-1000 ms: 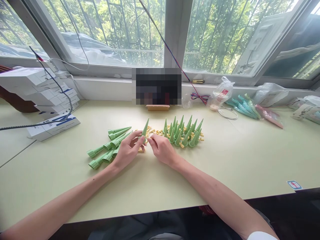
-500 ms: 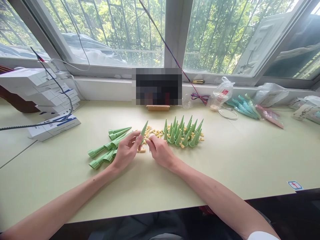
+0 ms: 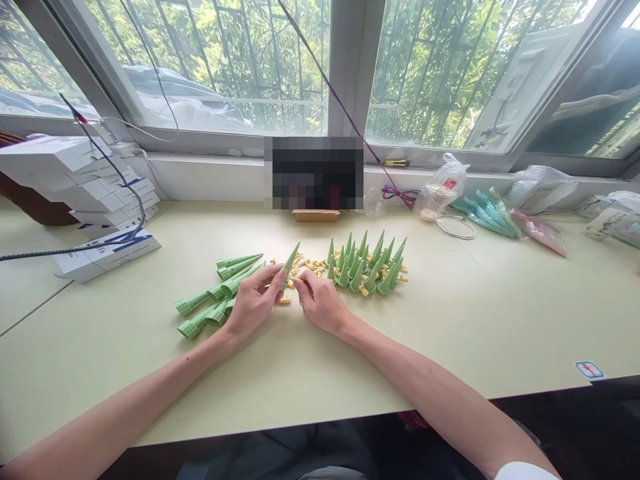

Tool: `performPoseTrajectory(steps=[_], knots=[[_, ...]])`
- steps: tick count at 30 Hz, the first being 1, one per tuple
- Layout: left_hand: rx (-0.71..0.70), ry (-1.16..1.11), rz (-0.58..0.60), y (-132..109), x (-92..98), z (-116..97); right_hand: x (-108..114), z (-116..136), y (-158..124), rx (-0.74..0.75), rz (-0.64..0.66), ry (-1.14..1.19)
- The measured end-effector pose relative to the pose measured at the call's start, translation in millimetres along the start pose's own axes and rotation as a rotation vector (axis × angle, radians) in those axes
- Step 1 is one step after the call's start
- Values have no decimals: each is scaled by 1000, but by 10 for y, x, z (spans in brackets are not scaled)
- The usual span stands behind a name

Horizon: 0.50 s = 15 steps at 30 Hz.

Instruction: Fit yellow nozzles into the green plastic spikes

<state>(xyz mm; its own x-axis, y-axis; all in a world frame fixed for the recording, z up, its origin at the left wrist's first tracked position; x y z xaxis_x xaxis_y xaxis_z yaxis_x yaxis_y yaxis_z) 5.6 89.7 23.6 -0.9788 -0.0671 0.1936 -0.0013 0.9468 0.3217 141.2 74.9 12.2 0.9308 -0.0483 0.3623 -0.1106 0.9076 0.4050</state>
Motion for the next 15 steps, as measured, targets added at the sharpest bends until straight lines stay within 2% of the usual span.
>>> performPoseTrajectory(steps=[15], knots=[[28,-4,-15,-1,8,8,14,32,9,92,-5,-58]])
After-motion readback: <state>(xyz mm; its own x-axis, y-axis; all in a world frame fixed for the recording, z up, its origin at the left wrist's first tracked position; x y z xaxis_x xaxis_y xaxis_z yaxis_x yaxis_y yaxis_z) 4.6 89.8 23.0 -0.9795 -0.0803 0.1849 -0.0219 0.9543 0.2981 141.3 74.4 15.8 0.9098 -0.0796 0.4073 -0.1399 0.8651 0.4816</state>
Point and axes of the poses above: each hand's wrist, its own y-axis towards the middle knuckle, its own x-axis out of the back of the hand, z = x × y, the point moved 7 cm from there along y, towards the middle knuckle, and after that the axes turned 9 degrees about -z, right-handed, at the moved point
